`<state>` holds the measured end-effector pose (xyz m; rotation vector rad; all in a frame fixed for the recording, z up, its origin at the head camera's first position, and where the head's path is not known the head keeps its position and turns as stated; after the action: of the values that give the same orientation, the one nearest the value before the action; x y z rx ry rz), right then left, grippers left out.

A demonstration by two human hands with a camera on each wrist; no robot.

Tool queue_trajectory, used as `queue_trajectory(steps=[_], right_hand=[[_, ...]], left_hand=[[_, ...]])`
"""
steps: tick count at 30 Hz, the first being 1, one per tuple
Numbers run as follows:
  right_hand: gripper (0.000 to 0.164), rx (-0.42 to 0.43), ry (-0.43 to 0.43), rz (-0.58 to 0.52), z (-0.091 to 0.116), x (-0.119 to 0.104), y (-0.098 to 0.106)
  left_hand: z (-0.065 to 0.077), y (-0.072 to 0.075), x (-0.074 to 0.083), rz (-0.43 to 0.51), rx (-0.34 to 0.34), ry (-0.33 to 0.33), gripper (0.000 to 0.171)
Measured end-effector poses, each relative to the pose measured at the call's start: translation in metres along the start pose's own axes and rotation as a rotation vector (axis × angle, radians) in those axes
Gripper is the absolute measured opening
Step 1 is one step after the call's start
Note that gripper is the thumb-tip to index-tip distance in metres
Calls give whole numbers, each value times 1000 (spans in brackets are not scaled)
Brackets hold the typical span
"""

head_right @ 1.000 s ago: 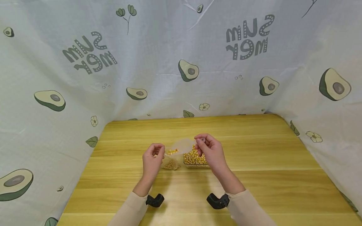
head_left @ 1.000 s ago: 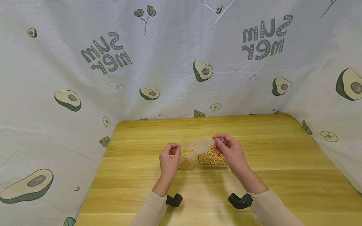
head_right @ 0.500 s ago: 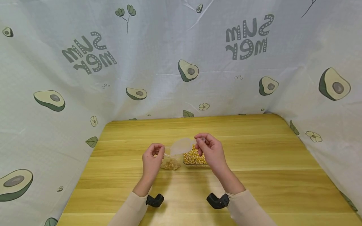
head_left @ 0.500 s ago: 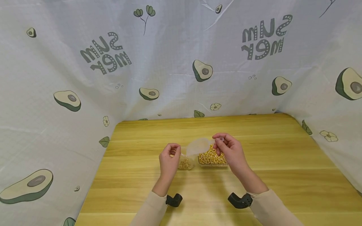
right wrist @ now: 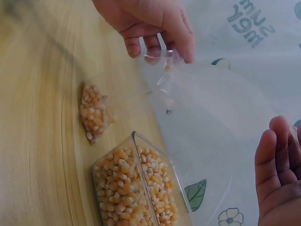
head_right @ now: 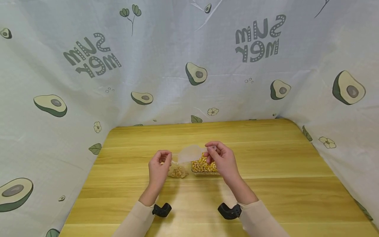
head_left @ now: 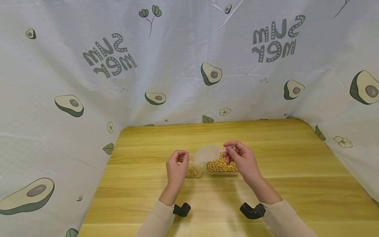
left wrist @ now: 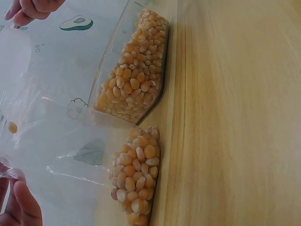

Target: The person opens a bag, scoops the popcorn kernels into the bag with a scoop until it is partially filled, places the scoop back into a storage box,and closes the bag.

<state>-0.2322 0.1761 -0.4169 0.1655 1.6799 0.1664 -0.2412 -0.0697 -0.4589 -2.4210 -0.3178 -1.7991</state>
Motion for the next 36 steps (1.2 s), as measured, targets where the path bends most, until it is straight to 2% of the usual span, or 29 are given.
queue_trajectory(steps=[7, 11, 20, 31, 36], right_hand=[[36, -4, -9, -37, 3, 9, 11], [38, 14, -1, -94, 6, 14, 23], [17, 79, 27, -170, 13, 25, 54], [15, 129, -12, -162, 20, 44, 73], [15, 142, -44, -59, 23, 53, 80]], left_hand=[[0, 1, 0, -5, 3, -15, 6], [1, 2, -1, -11, 9, -14, 5], [1, 2, 0, 2, 8, -11, 10], [3, 3, -2, 13, 25, -11, 5], [2, 2, -3, 22, 20, -6, 5]])
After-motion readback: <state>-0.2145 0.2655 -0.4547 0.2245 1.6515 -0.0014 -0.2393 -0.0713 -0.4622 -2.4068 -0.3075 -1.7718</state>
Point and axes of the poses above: each hand's wrist, its own z-axis away from the middle knuckle, its own y-axis out of the back of the hand, x = y × z, the point moved 7 cm from there along -z, towards the middle knuckle, and after that the axes turned 9 degrees about z, right-handed, at the moved point
